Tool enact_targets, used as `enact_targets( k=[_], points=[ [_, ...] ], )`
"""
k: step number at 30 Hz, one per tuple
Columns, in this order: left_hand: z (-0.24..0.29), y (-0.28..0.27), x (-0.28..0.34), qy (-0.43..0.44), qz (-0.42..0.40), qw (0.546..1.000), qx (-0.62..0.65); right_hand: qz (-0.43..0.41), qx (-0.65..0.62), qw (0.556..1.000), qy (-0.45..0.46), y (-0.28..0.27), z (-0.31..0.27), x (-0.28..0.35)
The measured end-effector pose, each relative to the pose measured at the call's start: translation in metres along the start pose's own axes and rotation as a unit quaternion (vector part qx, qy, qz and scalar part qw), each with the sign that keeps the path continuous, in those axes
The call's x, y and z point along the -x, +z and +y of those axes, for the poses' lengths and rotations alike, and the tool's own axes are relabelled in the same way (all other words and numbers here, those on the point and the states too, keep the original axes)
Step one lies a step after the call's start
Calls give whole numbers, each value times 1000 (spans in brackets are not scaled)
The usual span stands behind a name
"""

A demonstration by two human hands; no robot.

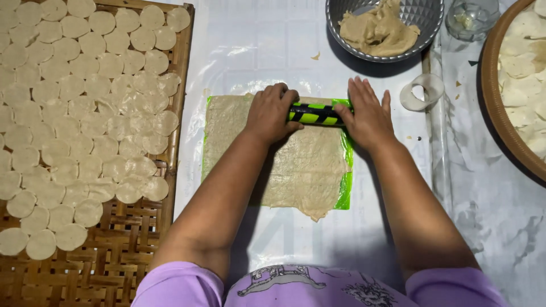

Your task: Flatten dough using a rolling pin and scraper to create small cracker disks, then place them on a bamboo tray.

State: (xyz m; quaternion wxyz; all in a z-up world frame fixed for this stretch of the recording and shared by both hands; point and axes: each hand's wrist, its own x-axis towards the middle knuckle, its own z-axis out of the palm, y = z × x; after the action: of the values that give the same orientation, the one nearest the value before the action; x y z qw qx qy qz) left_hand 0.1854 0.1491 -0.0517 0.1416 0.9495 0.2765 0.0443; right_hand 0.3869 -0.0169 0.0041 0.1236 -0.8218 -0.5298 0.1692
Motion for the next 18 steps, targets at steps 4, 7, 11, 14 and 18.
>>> enact_targets(
  k=[4, 7, 11, 14, 18],
  points=[
    [-5, -20, 7, 15, -20, 1000, 0, 108, -111, 987, -33, -29, 9, 58],
    [7, -40, 41, -36, 32, 997, 63, 214, 45, 975, 38, -25, 30, 136],
    [13, -51, 85, -204, 104, 971, 67, -104, 112, 943, 296, -21, 31, 208],
    [1, -31, 110, -266, 111, 957, 26, -78, 104, 957, 259, 10, 53, 241],
    [-20, -2, 136, -255, 139, 956, 43, -55, 125, 970, 202, 35, 76, 253]
  ],
)
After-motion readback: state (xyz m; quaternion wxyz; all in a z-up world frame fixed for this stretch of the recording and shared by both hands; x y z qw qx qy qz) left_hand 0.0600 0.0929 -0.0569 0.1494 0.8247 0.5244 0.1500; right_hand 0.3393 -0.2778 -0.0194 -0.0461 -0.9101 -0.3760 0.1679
